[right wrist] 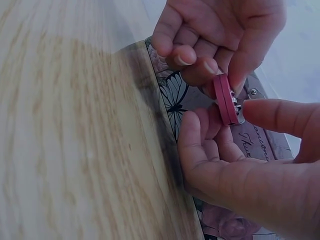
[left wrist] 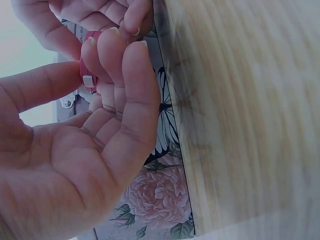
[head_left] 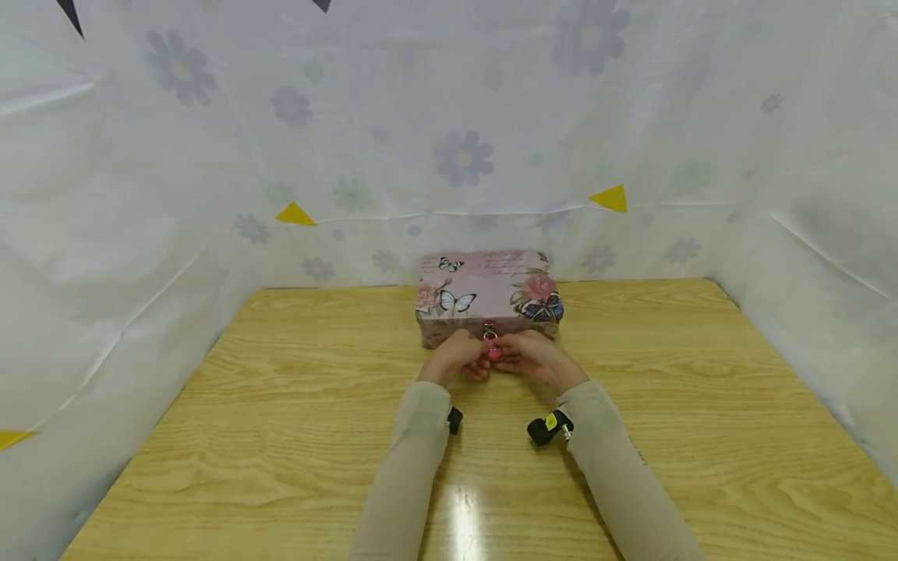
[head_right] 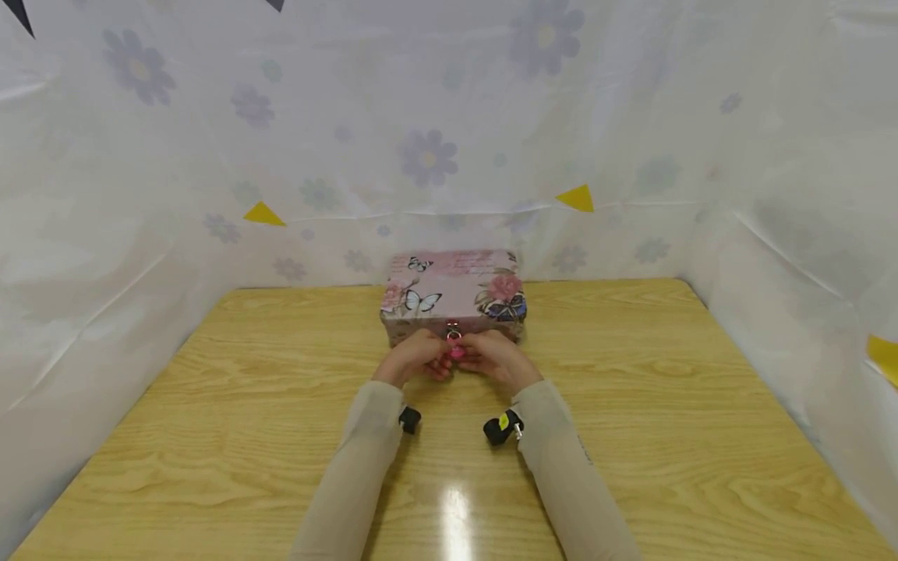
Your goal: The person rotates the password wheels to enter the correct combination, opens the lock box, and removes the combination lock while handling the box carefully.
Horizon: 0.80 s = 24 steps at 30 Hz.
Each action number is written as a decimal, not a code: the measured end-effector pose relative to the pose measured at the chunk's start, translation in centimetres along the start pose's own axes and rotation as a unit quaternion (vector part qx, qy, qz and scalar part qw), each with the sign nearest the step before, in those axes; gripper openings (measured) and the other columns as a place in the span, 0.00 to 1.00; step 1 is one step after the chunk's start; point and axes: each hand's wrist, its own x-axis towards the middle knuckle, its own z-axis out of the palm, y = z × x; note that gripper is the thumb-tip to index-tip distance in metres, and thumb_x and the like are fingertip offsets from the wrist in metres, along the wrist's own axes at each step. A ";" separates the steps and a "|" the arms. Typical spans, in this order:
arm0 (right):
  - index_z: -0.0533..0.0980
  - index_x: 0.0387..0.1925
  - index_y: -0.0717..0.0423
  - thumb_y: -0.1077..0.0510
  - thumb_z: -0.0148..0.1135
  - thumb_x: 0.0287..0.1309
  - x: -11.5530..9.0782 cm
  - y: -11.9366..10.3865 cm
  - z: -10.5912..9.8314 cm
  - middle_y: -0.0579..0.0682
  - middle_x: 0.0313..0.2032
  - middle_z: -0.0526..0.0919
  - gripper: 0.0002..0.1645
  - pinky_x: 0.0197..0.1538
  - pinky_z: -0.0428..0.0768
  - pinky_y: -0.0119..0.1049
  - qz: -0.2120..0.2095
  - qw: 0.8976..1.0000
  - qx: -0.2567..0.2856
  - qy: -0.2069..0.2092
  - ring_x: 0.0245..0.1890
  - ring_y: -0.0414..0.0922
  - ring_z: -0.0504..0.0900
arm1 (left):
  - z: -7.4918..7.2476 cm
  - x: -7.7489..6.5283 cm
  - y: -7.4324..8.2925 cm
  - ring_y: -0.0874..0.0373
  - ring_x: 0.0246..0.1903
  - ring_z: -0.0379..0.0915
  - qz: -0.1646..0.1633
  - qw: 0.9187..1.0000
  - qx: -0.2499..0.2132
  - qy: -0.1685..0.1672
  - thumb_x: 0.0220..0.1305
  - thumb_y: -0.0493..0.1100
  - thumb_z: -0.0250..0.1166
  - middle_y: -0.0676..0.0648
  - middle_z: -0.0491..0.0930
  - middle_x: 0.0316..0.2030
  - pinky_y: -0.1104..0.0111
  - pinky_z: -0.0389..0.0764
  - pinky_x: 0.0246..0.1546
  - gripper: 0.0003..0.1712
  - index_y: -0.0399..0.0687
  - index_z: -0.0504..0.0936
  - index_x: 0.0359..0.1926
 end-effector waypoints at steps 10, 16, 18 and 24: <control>0.77 0.45 0.66 0.66 0.46 0.68 -0.1 -0.2 -0.3 0.46 0.28 0.83 0.13 0.49 0.78 0.38 0.005 1.000 -0.012 -0.015 0.32 0.40 0.81 | 0.0 0.2 0.0 0.57 0.18 0.74 -0.004 1.000 -0.002 0.000 0.68 0.37 0.53 0.46 0.75 0.20 0.61 0.83 0.33 0.10 0.34 0.77 0.33; 0.81 0.28 0.53 0.67 0.51 0.66 -0.3 -0.3 -0.7 0.47 0.28 0.83 0.16 0.45 0.80 0.35 -0.008 0.999 -0.018 -0.034 0.32 0.41 0.81 | 0.0 0.2 -0.1 0.57 0.18 0.74 -0.002 1.000 0.000 0.003 0.67 0.36 0.53 0.46 0.75 0.20 0.61 0.83 0.32 0.11 0.33 0.78 0.32; 0.81 0.30 0.56 0.68 0.50 0.66 -0.4 -0.3 -0.8 0.47 0.29 0.83 0.14 0.45 0.80 0.36 -0.013 0.999 -0.021 -0.038 0.32 0.42 0.81 | 0.1 0.2 -0.1 0.57 0.18 0.74 -0.002 1.000 -0.001 0.004 0.67 0.37 0.53 0.46 0.75 0.20 0.60 0.83 0.33 0.11 0.33 0.77 0.32; 0.78 0.37 0.63 0.68 0.49 0.67 -0.2 -0.2 -1.0 0.48 0.29 0.83 0.10 0.46 0.80 0.37 -0.012 0.999 -0.024 -0.030 0.33 0.42 0.81 | 0.1 0.2 -0.2 0.58 0.17 0.74 0.003 1.000 -0.005 0.004 0.70 0.38 0.53 0.47 0.75 0.20 0.59 0.84 0.35 0.14 0.31 0.78 0.33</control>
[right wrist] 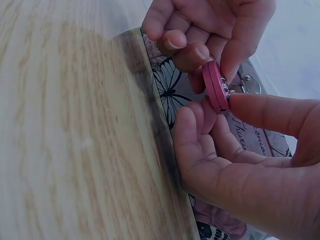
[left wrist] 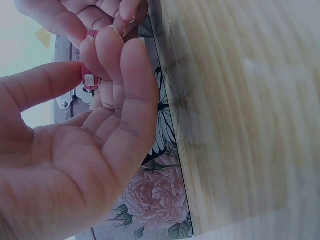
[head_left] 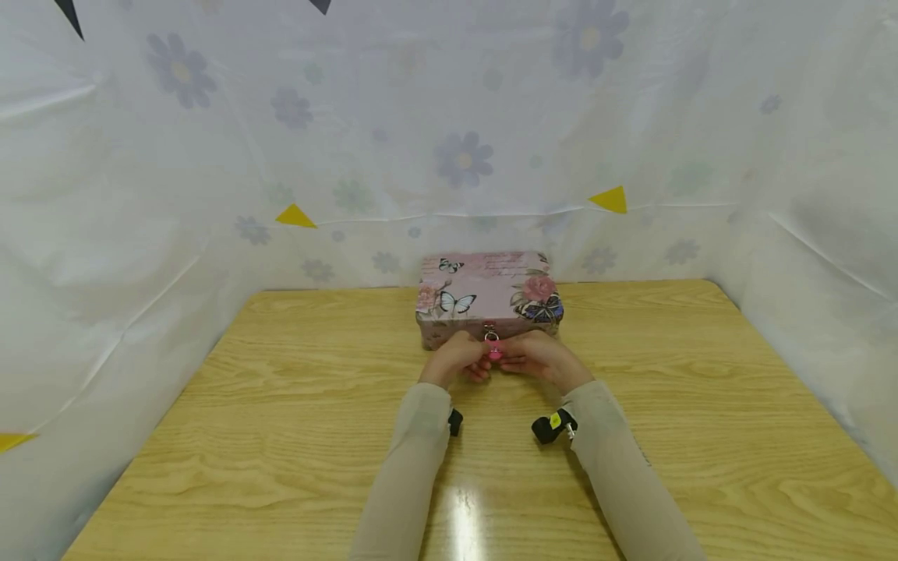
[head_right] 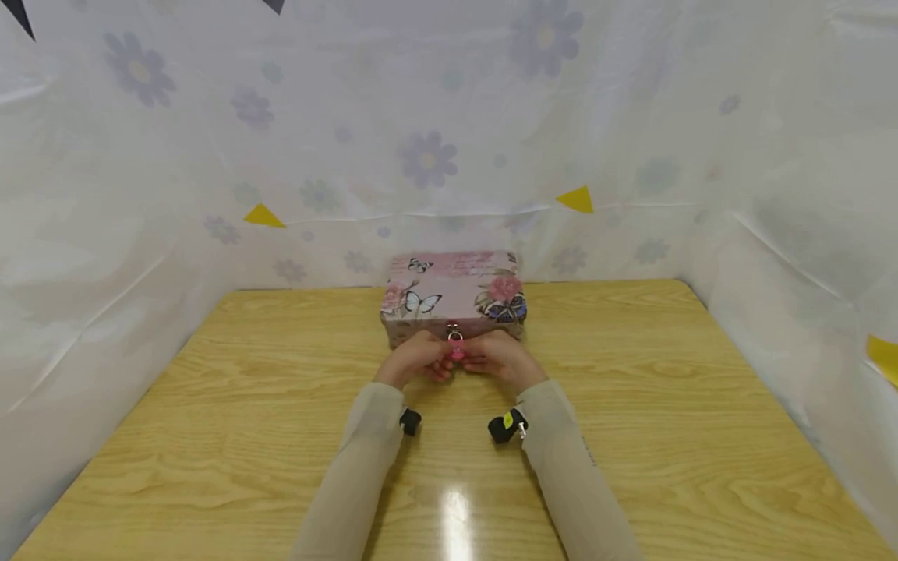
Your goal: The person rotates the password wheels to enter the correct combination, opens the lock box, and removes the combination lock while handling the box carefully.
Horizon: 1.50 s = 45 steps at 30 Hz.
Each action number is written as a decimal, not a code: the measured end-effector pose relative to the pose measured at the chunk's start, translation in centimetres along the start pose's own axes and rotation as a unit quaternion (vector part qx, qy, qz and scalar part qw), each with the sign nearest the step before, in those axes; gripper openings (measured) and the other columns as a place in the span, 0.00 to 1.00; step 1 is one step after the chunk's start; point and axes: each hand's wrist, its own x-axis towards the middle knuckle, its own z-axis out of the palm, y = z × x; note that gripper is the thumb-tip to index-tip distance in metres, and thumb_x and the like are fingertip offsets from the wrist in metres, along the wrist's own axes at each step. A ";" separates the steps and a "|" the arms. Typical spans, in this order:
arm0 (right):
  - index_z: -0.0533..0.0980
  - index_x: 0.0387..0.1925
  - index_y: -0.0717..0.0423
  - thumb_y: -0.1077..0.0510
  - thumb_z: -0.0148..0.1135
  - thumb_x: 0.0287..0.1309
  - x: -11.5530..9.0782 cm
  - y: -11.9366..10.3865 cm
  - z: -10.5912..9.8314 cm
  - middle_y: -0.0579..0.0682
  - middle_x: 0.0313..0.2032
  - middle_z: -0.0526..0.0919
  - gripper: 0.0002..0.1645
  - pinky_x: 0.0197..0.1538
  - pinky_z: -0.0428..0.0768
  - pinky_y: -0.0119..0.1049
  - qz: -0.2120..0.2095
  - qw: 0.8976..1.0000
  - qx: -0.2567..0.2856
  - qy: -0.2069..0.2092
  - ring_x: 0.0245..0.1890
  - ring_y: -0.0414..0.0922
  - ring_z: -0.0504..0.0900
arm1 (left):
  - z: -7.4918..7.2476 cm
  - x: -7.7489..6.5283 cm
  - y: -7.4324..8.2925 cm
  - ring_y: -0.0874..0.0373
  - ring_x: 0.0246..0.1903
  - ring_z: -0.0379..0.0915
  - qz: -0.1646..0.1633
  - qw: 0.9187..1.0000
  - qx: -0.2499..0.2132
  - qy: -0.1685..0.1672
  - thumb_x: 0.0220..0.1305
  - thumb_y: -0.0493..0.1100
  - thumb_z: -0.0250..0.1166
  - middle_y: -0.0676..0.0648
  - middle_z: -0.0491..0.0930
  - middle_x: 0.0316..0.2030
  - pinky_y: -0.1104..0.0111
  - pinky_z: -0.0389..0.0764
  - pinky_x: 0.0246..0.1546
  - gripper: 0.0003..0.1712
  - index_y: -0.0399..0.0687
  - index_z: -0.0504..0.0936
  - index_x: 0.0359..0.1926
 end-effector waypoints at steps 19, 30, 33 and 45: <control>0.63 0.58 0.81 0.68 0.48 0.68 -0.2 0.0 0.2 0.48 0.30 0.81 0.23 0.46 0.80 0.35 0.005 1.000 -0.003 -0.004 0.33 0.41 0.80 | 0.0 0.0 -0.1 0.60 0.17 0.73 0.006 1.000 -0.008 -0.010 0.72 0.39 0.53 0.47 0.74 0.20 0.63 0.83 0.31 0.15 0.29 0.78 0.35; 0.63 0.57 0.82 0.68 0.47 0.68 0.0 0.2 0.3 0.47 0.30 0.81 0.21 0.47 0.79 0.35 -0.010 1.000 -0.015 -0.013 0.33 0.40 0.80 | 0.3 0.2 -0.1 0.60 0.17 0.72 0.007 1.000 -0.011 0.002 0.72 0.41 0.55 0.47 0.74 0.21 0.66 0.81 0.27 0.16 0.31 0.80 0.33; 0.61 0.58 0.83 0.69 0.46 0.67 0.1 0.3 0.4 0.46 0.30 0.81 0.23 0.48 0.79 0.35 -0.014 1.000 -0.020 -0.013 0.33 0.39 0.80 | 0.3 0.3 -0.1 0.60 0.17 0.72 0.005 1.000 -0.011 0.004 0.70 0.42 0.57 0.48 0.74 0.21 0.67 0.81 0.26 0.16 0.32 0.81 0.33; 0.61 0.58 0.84 0.70 0.48 0.65 0.2 0.3 0.3 0.46 0.33 0.81 0.24 0.55 0.76 0.40 -0.027 0.999 -0.038 -0.009 0.35 0.39 0.80 | 0.3 0.2 -0.2 0.60 0.17 0.71 0.008 1.000 -0.009 0.004 0.72 0.39 0.53 0.48 0.73 0.20 0.68 0.80 0.25 0.16 0.30 0.80 0.35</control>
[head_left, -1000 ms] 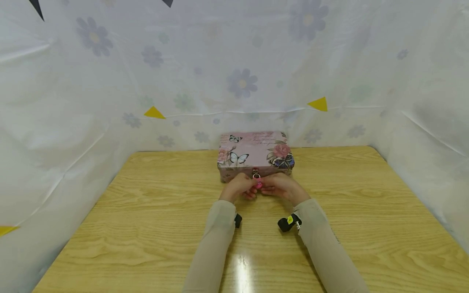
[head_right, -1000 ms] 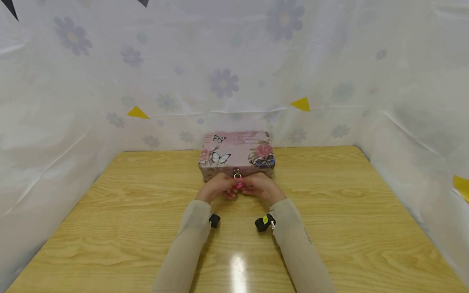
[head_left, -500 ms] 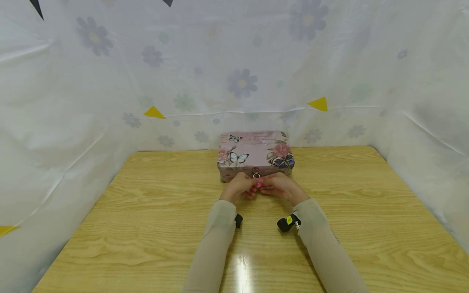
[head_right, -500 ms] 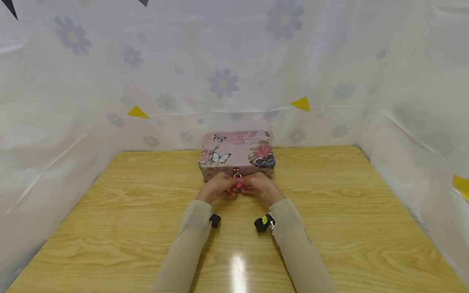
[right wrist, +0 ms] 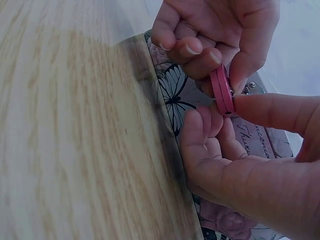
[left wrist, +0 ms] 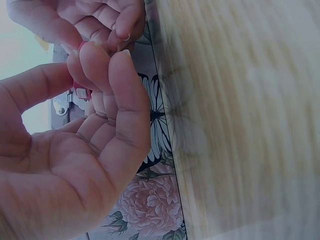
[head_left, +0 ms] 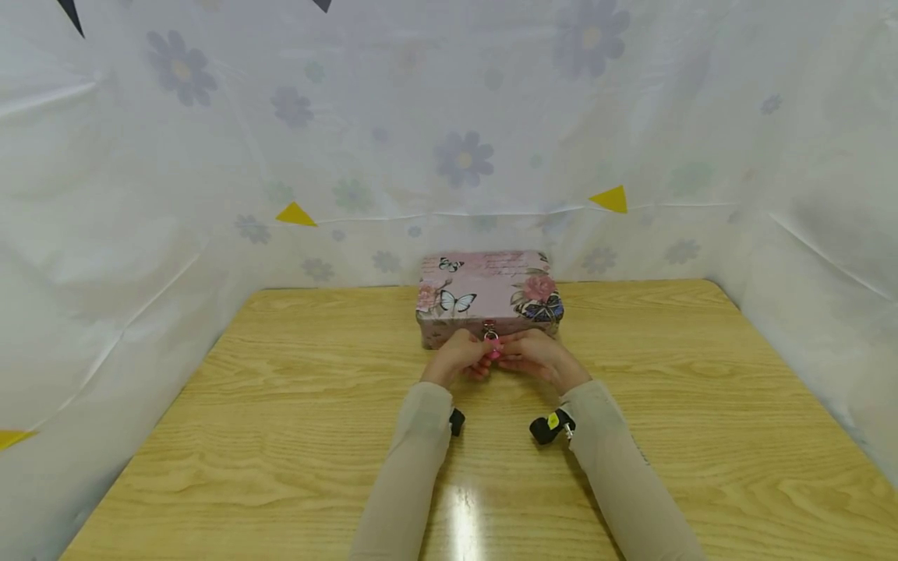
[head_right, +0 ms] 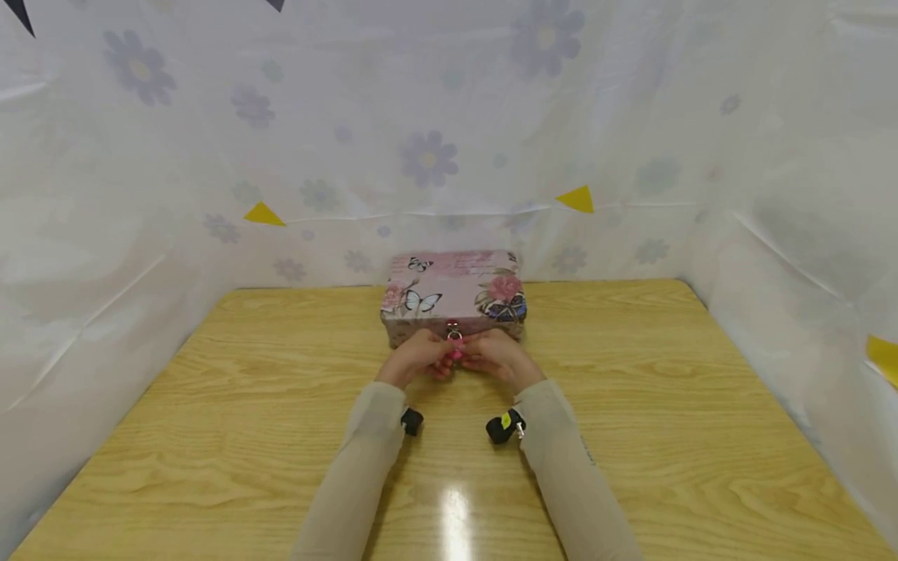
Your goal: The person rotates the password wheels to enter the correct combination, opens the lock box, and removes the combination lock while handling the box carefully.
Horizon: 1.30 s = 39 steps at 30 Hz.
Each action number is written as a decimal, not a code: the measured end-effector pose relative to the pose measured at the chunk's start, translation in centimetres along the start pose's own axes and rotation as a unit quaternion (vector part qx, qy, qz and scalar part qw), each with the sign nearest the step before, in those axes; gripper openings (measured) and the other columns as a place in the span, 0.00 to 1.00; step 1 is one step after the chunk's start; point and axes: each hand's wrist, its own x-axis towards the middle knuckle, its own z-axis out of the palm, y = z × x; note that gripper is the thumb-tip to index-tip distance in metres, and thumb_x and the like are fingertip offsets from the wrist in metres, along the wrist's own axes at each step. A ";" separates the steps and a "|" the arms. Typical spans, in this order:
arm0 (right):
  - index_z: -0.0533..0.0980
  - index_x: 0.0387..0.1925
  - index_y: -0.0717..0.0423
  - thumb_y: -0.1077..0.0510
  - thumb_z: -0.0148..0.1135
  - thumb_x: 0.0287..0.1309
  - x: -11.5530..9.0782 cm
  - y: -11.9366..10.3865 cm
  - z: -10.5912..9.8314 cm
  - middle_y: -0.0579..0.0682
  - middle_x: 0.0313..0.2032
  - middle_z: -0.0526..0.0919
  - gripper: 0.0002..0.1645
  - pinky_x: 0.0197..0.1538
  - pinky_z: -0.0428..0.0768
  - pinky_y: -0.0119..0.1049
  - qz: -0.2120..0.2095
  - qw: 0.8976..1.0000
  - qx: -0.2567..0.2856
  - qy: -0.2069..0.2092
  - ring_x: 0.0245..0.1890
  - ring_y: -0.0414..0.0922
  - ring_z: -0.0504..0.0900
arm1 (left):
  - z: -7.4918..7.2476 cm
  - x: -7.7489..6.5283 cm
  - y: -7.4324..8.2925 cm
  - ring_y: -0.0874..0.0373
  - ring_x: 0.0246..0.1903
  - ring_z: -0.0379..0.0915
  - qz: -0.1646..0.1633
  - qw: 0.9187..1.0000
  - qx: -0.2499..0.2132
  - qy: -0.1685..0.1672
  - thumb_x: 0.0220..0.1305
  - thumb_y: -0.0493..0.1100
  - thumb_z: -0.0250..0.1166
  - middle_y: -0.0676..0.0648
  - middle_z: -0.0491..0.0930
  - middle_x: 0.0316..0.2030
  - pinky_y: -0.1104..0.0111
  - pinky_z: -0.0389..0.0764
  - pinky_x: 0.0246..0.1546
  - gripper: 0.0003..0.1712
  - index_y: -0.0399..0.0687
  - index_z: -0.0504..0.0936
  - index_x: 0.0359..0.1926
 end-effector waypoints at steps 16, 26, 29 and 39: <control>0.59 0.60 0.82 0.70 0.47 0.66 -0.4 -0.2 0.0 0.49 0.34 0.80 0.25 0.46 0.80 0.34 0.025 1.000 0.016 -0.006 0.34 0.41 0.80 | 0.1 -0.2 -0.2 0.60 0.18 0.71 0.006 1.000 0.008 0.011 0.71 0.39 0.53 0.48 0.73 0.20 0.62 0.83 0.33 0.16 0.32 0.79 0.30; 0.59 0.60 0.84 0.71 0.47 0.64 -0.3 -0.1 0.1 0.48 0.34 0.80 0.25 0.47 0.80 0.35 0.006 1.000 0.011 0.005 0.34 0.40 0.80 | 0.1 0.1 -0.1 0.60 0.17 0.71 0.004 1.000 0.013 0.017 0.71 0.40 0.54 0.48 0.73 0.20 0.63 0.83 0.31 0.16 0.33 0.80 0.30; 0.60 0.59 0.84 0.72 0.47 0.64 -0.2 0.0 0.0 0.48 0.35 0.80 0.25 0.49 0.79 0.36 0.000 1.000 0.005 0.008 0.35 0.39 0.80 | 0.2 0.2 0.0 0.60 0.18 0.71 0.002 1.000 0.012 0.017 0.71 0.40 0.54 0.48 0.73 0.20 0.63 0.83 0.31 0.16 0.32 0.80 0.30; 0.61 0.59 0.84 0.71 0.47 0.64 -0.3 -0.1 0.1 0.48 0.36 0.80 0.25 0.58 0.74 0.45 -0.002 1.000 -0.001 0.011 0.37 0.39 0.80 | 0.1 0.0 -0.1 0.59 0.18 0.71 0.002 1.000 0.010 0.013 0.72 0.40 0.52 0.47 0.73 0.21 0.65 0.82 0.29 0.17 0.32 0.80 0.31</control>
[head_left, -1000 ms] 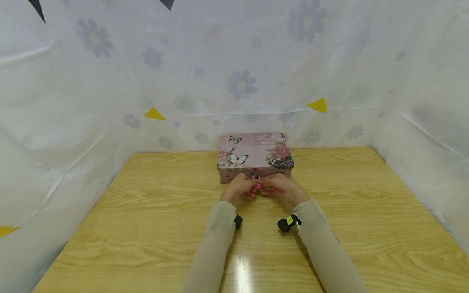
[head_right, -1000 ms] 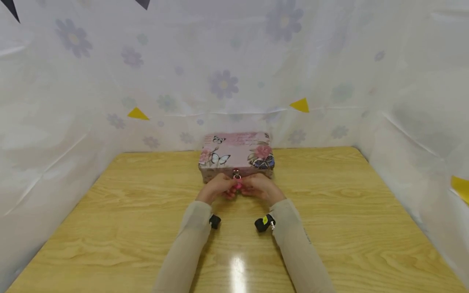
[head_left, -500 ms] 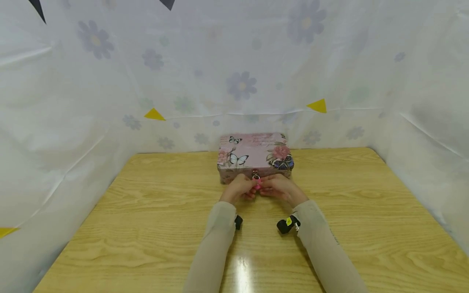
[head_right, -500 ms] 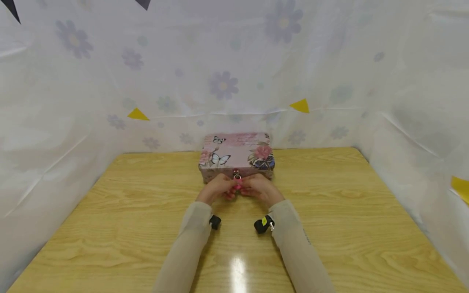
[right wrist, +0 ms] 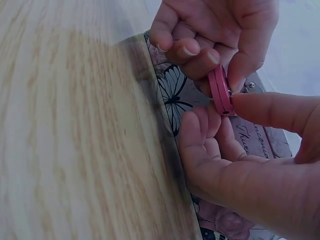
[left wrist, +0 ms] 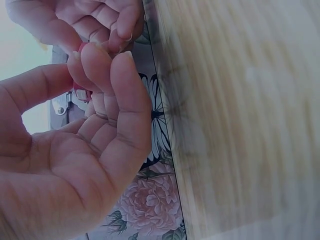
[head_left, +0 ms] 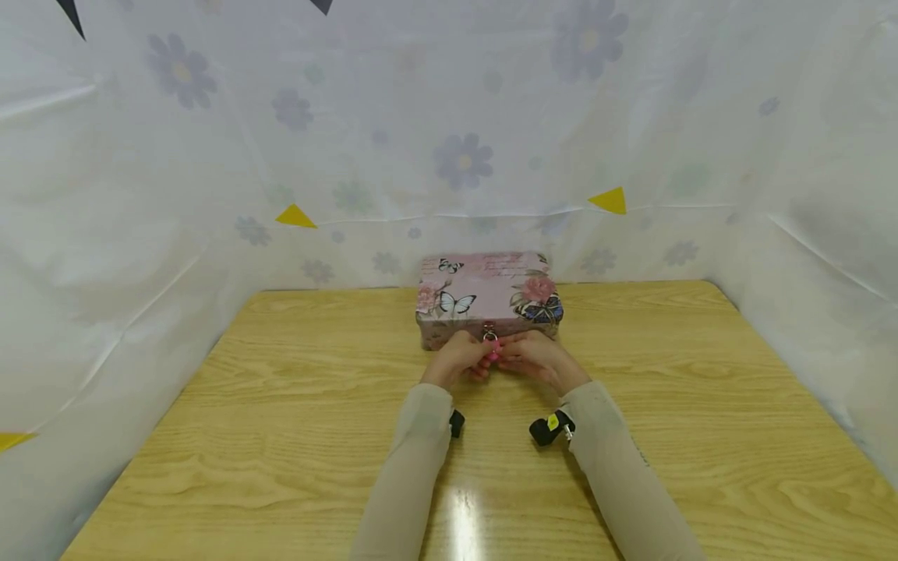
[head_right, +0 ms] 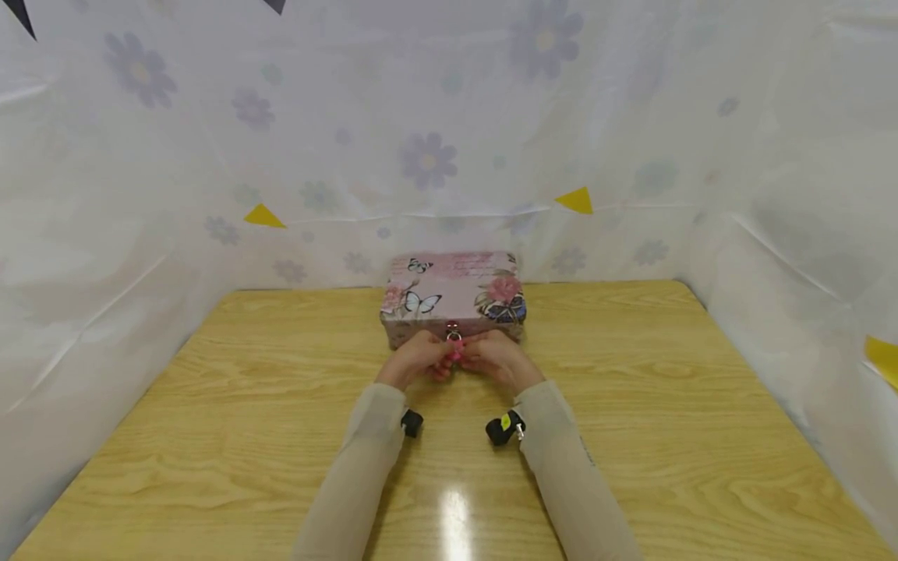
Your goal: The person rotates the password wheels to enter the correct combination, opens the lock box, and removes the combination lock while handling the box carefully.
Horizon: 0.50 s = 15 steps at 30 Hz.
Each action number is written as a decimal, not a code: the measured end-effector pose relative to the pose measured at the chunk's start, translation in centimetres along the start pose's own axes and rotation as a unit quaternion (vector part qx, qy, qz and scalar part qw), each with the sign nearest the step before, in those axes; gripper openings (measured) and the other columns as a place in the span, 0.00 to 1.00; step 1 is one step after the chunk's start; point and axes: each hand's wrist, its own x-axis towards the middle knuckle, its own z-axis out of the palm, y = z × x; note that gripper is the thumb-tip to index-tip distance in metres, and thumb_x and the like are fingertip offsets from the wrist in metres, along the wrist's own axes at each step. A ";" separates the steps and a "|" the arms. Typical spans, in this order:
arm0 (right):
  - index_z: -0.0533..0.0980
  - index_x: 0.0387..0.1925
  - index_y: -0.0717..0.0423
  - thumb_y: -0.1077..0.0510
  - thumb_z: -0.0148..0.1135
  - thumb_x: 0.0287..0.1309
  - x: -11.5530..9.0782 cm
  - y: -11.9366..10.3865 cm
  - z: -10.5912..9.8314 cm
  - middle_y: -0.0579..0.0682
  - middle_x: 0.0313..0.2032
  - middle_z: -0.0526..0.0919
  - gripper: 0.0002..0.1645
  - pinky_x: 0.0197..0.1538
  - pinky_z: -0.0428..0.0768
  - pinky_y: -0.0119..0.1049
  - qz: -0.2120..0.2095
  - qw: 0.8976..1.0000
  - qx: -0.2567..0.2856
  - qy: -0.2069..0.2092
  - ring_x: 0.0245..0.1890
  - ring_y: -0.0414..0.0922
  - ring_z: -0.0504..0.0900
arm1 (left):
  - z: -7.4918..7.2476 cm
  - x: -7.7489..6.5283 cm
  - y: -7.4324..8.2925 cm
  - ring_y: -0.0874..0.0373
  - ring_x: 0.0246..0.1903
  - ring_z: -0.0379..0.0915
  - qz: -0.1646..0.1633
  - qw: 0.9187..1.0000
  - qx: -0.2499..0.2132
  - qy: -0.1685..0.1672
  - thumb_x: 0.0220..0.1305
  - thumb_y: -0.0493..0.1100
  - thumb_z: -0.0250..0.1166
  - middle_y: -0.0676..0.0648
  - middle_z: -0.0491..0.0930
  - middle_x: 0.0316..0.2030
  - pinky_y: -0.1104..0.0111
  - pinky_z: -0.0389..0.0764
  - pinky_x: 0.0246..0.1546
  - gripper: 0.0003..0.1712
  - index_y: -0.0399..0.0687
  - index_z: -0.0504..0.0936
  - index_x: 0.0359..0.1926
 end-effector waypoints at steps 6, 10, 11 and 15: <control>0.61 0.59 0.83 0.67 0.45 0.68 -0.3 -0.2 0.0 0.47 0.31 0.80 0.23 0.49 0.80 0.37 0.016 1.000 0.010 -0.001 0.34 0.40 0.80 | -0.1 0.0 -0.1 0.59 0.18 0.72 0.003 1.000 0.000 -0.005 0.72 0.40 0.52 0.47 0.73 0.21 0.66 0.81 0.27 0.16 0.35 0.77 0.29; 0.60 0.59 0.83 0.67 0.45 0.68 -0.3 -0.3 0.0 0.48 0.31 0.80 0.24 0.48 0.80 0.36 0.026 1.000 0.014 -0.004 0.34 0.41 0.80 | -0.1 0.0 -0.1 0.59 0.18 0.72 0.004 1.000 -0.002 -0.009 0.73 0.40 0.52 0.47 0.73 0.21 0.67 0.80 0.26 0.17 0.34 0.78 0.30; 0.61 0.59 0.83 0.68 0.45 0.68 -0.3 -0.3 0.0 0.48 0.31 0.80 0.24 0.47 0.80 0.36 0.028 0.999 0.016 -0.005 0.34 0.41 0.80 | -0.1 0.1 -0.2 0.59 0.18 0.72 0.003 1.000 -0.002 -0.010 0.73 0.40 0.52 0.47 0.73 0.21 0.67 0.80 0.26 0.17 0.33 0.78 0.30; 0.61 0.59 0.83 0.69 0.47 0.67 -0.1 -0.2 0.0 0.49 0.32 0.81 0.23 0.48 0.80 0.37 0.028 0.999 0.019 -0.008 0.34 0.42 0.80 | -0.1 0.1 -0.2 0.59 0.18 0.72 0.003 1.000 -0.006 -0.012 0.73 0.40 0.51 0.47 0.73 0.21 0.67 0.80 0.27 0.18 0.31 0.80 0.33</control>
